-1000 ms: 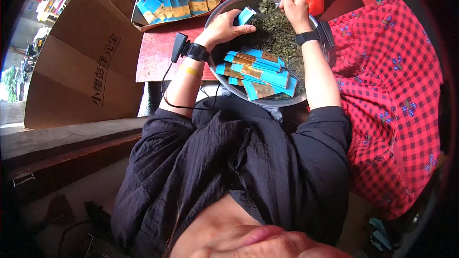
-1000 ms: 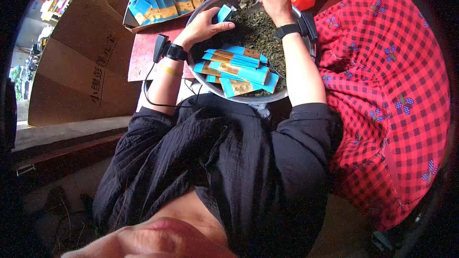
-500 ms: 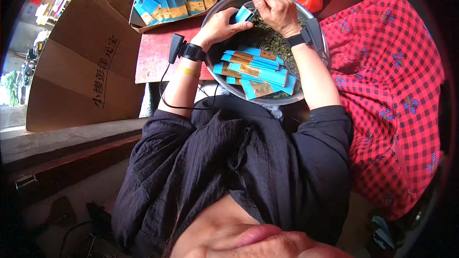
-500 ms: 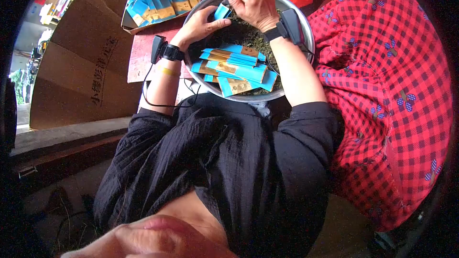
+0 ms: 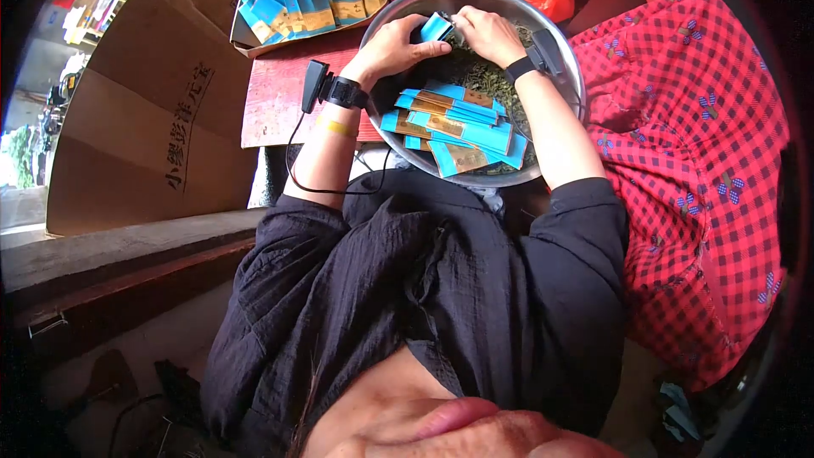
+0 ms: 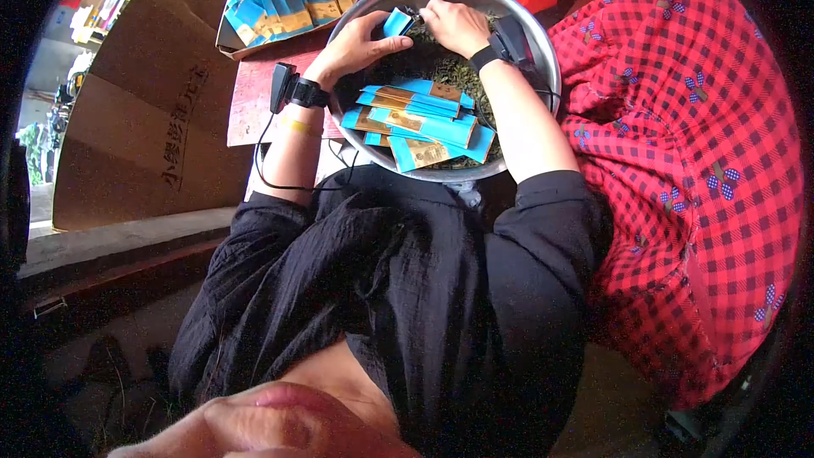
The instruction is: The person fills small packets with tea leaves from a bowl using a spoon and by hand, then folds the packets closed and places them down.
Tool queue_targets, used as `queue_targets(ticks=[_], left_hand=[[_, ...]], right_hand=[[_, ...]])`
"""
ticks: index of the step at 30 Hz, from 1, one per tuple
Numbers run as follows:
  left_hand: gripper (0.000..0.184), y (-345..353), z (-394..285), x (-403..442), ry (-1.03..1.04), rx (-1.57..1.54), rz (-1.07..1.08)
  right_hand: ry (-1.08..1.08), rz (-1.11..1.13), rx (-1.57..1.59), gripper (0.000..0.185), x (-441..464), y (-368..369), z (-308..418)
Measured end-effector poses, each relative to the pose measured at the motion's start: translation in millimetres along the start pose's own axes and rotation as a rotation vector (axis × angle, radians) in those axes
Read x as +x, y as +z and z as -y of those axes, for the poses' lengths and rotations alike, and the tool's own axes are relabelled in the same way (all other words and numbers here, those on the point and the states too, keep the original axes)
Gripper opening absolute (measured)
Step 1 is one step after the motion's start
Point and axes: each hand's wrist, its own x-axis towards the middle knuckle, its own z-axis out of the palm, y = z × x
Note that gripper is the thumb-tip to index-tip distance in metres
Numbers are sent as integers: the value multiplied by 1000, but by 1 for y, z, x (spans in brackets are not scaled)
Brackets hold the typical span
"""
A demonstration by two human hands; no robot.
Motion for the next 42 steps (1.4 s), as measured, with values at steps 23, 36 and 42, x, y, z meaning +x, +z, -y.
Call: queue_targets(ticks=[23,36,42], left_hand=[[51,-2,-4,0,-133,-57,85],[58,-8,-16,-1,-220,-42,132],[56,-13,-28,0,-356,-73,204]], right_hand=[[-534,-543,125,24,1,-45,48],[41,0,152,32,2,1,-8],[52,-56,299,36,12,-5,-10]])
